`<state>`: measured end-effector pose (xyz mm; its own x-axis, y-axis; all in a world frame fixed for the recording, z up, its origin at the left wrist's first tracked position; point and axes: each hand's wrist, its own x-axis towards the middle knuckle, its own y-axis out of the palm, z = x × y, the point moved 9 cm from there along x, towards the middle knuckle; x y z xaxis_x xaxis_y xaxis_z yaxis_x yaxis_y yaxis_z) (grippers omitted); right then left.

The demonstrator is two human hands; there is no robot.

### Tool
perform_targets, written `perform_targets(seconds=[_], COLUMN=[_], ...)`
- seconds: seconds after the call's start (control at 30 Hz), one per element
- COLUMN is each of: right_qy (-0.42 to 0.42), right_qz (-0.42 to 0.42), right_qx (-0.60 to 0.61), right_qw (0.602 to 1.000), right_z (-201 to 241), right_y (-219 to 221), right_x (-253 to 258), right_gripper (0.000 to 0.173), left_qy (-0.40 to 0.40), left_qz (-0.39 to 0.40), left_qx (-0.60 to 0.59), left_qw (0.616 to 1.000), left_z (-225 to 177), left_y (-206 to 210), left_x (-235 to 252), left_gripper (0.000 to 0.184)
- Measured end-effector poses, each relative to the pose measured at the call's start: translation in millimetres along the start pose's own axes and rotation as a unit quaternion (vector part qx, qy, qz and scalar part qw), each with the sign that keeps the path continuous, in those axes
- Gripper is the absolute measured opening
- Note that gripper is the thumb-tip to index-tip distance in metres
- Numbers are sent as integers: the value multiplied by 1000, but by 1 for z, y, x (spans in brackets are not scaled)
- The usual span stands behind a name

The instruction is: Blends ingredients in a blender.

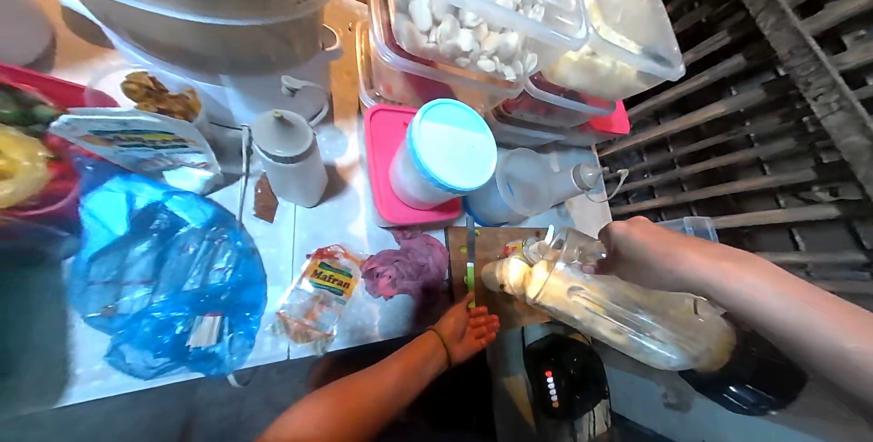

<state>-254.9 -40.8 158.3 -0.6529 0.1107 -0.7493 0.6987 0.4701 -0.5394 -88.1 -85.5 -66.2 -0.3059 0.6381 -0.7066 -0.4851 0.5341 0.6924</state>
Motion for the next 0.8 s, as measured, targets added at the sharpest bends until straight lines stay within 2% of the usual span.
perform_targets(seconds=[0.1,0.23,0.37,0.57,0.8], right_qy=[18,-17,18,-20,-36], right_qz=[19,24,29,42,48], right_qx=[-14,-29,-39,-70,-49], right_qw=[1000,999,999,996,997], right_z=[4,6,7,24,32], right_y=[2,1,2,2,-6], right_x=[1,3,11,16,14], right_gripper=[30,30,31,30,29], left_qy=[-1,-2,-6,-8,-6], left_qz=[1,-2,7,9,8], left_qx=[-6,-14,-10,-19,-20], left_qw=[1000,1000,1000,1000,1000], left_z=[0,1,4,4,6], left_y=[0,-2,1,3,1], left_x=[1,2,4,5,5], left_gripper=[57,57,57,56,57])
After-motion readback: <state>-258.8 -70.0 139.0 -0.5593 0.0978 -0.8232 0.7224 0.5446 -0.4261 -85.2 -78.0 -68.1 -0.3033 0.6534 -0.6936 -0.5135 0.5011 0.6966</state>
